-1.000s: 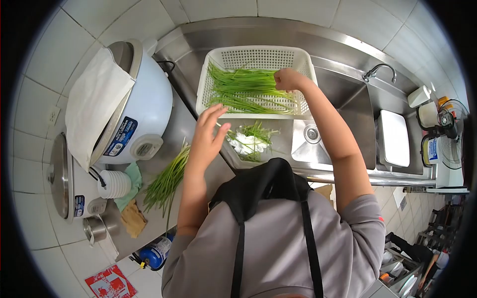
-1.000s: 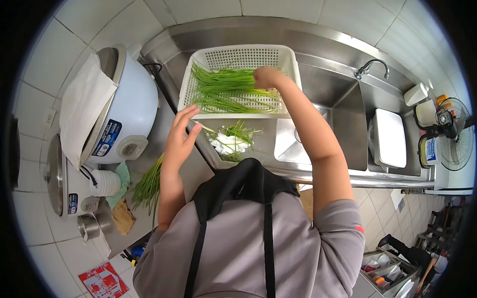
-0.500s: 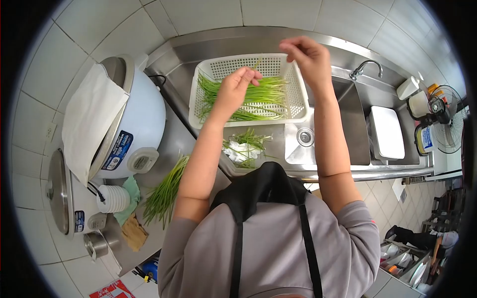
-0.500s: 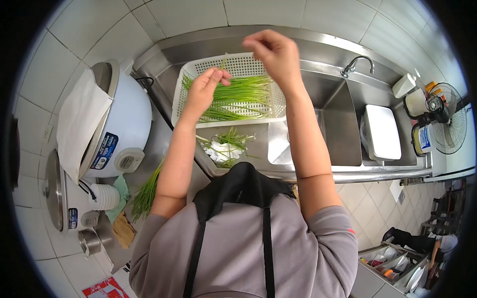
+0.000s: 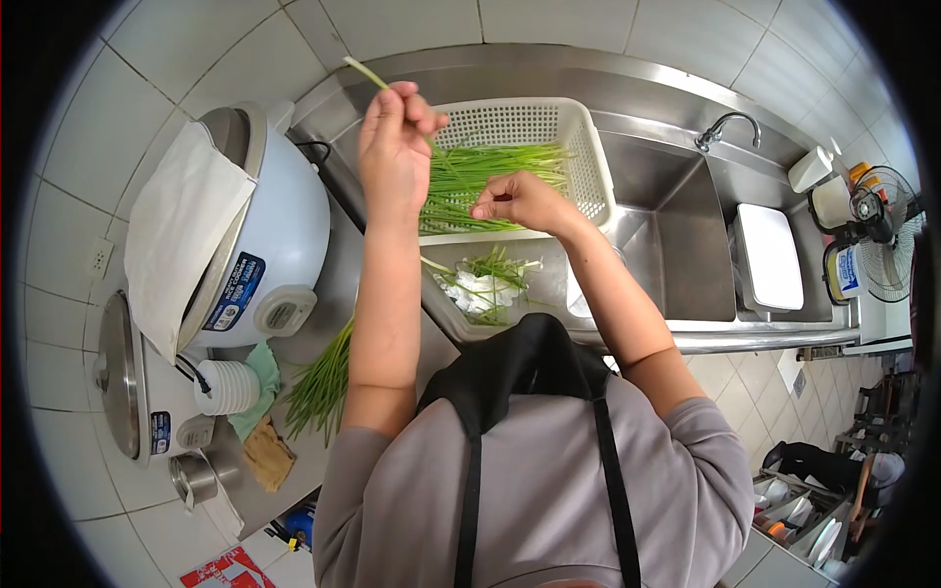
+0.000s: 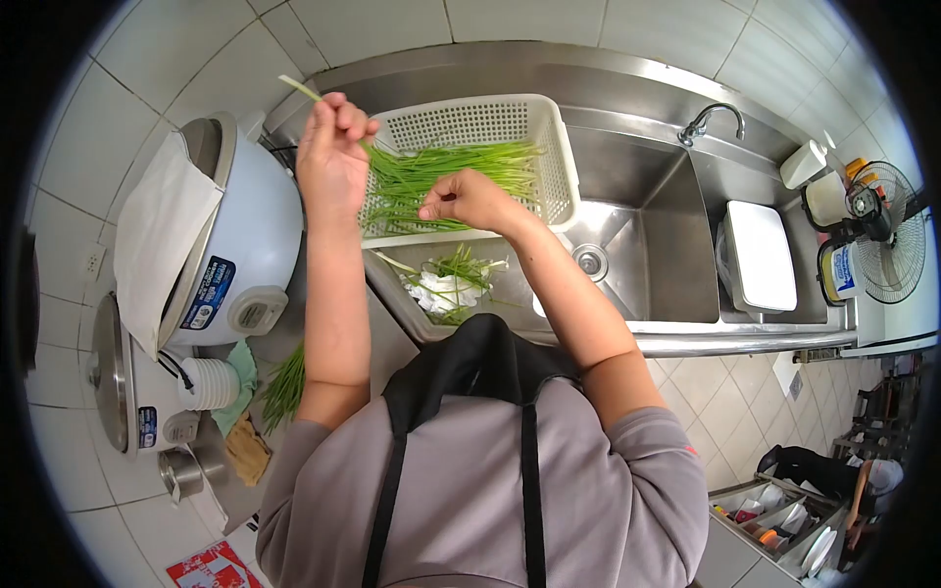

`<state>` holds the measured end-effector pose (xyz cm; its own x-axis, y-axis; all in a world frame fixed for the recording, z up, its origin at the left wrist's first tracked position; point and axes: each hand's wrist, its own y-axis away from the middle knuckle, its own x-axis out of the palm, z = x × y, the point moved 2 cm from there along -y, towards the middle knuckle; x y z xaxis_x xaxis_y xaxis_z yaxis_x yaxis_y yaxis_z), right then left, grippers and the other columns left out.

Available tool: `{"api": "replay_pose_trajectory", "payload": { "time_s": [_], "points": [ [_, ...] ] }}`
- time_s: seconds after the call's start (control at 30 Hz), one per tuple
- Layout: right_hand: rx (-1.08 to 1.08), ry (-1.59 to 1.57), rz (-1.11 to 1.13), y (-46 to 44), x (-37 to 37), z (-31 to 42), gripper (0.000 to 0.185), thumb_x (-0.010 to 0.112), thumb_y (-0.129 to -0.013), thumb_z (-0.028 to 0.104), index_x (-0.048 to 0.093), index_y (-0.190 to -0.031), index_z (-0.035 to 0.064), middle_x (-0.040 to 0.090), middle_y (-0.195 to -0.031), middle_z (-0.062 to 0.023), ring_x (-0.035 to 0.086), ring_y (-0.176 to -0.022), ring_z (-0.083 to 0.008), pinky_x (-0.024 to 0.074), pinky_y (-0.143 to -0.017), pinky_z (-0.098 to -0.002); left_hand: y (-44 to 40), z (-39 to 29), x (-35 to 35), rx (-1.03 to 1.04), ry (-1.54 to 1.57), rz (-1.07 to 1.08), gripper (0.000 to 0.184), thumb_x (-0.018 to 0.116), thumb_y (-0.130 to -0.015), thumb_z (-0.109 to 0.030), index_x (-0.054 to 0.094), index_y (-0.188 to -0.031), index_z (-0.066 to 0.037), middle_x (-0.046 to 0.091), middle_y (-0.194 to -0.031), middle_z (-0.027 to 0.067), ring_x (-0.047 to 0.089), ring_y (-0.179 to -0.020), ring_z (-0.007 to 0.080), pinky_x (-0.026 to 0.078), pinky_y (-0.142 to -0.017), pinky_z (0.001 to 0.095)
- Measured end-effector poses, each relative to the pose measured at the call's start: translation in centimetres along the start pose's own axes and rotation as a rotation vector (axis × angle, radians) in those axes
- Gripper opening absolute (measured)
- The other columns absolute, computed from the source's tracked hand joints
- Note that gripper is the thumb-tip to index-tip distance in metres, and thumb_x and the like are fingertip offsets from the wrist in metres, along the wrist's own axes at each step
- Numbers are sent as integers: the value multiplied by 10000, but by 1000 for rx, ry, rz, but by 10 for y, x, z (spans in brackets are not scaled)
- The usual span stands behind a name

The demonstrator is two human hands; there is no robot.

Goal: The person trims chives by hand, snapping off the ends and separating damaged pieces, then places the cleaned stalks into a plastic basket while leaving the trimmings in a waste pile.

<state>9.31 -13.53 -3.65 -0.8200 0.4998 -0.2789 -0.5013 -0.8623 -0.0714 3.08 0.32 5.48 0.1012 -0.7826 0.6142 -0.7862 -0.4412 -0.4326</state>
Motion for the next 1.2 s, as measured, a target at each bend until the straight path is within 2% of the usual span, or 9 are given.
{"api": "replay_pose_trajectory", "payload": {
  "time_s": [0.23, 0.3, 0.47, 0.6, 0.7, 0.83, 0.93, 1.1, 1.2],
  "points": [
    [-61, -706, 76, 0, -10, -16, 132, 653, -794, 157, 666, -855, 40, 641, -752, -10, 533, -650, -95, 420, -585, -209, 36, -69, -1, 363, 184, 175, 102, 444, -923, -151, 491, -928, -60, 321, -646, -16, 257, -513, 69, 230, -458, 202],
    [-13, -376, 176, 11, -2, -11, 150, 653, -788, 154, 660, -884, 39, 639, -740, -28, 549, -649, -123, 433, -591, -233, 57, -94, -6, 322, 46, 282, 113, 436, -927, -141, 479, -991, -57, 329, -633, -21, 266, -519, 59, 211, -445, 202],
    [-87, 310, 268, 30, 33, -23, 240, 657, -765, 168, 641, -959, 27, 648, -771, -103, 605, -709, -202, 472, -663, -312, 115, -101, -63, -130, -1111, -67, 163, 461, -921, -152, 522, -999, -23, 426, -607, -5, 367, -542, 36, 284, -481, 189],
    [-11, 380, 27, 11, 2, -28, 215, 660, -756, 195, 658, -901, 35, 656, -905, -120, 630, -778, -217, 483, -698, -320, 167, -95, -141, -279, -1622, -258, 142, 501, -874, -129, 565, -897, -5, 591, -784, 90, 562, -690, 184, 421, -623, 283],
    [236, 616, -20, -37, -42, -93, 191, 668, -717, 182, 673, -859, 55, 657, -847, -134, 634, -769, -253, 494, -672, -356, 214, -92, -190, -518, -1847, -165, 153, 514, -856, -136, 569, -902, 0, 599, -914, 135, 571, -847, 294, 433, -734, 340],
    [557, 1194, 362, -74, -53, -183, 243, 674, -673, 192, 685, -885, 74, 655, -874, -143, 632, -814, -285, 509, -702, -385, 224, -91, -190, -541, -1751, -190, 197, 529, -849, -173, 569, -959, -14, 583, -978, 147, 543, -920, 328, 419, -793, 355],
    [442, 1233, 428, -70, -45, -181, 283, 653, -659, 188, 676, -919, 80, 646, -897, -149, 619, -861, -296, 505, -720, -390, 210, -97, -178, -492, -1745, -196, 224, 538, -843, -184, 564, -997, -23, 571, -1006, 148, 534, -941, 324, 412, -810, 354],
    [260, 1054, 258, -71, -52, -140, 248, 646, -662, 215, 644, -857, 62, 636, -805, -129, 615, -785, -271, 490, -679, -368, 167, -87, -120, -418, -1719, -108, 227, 543, -839, -168, 564, -1006, -17, 561, -1030, 140, 531, -958, 309, 412, -820, 345],
    [155, 769, 130, -62, -67, -86, 183, 617, -678, 181, 594, -795, 42, 617, -711, -99, 595, -679, -216, 464, -616, -333, 142, -59, -90, -167, -1566, 72, 209, 550, -835, -137, 575, -1007, -22, 560, -1054, 122, 527, -992, 287, 403, -851, 325]
  ]
}}
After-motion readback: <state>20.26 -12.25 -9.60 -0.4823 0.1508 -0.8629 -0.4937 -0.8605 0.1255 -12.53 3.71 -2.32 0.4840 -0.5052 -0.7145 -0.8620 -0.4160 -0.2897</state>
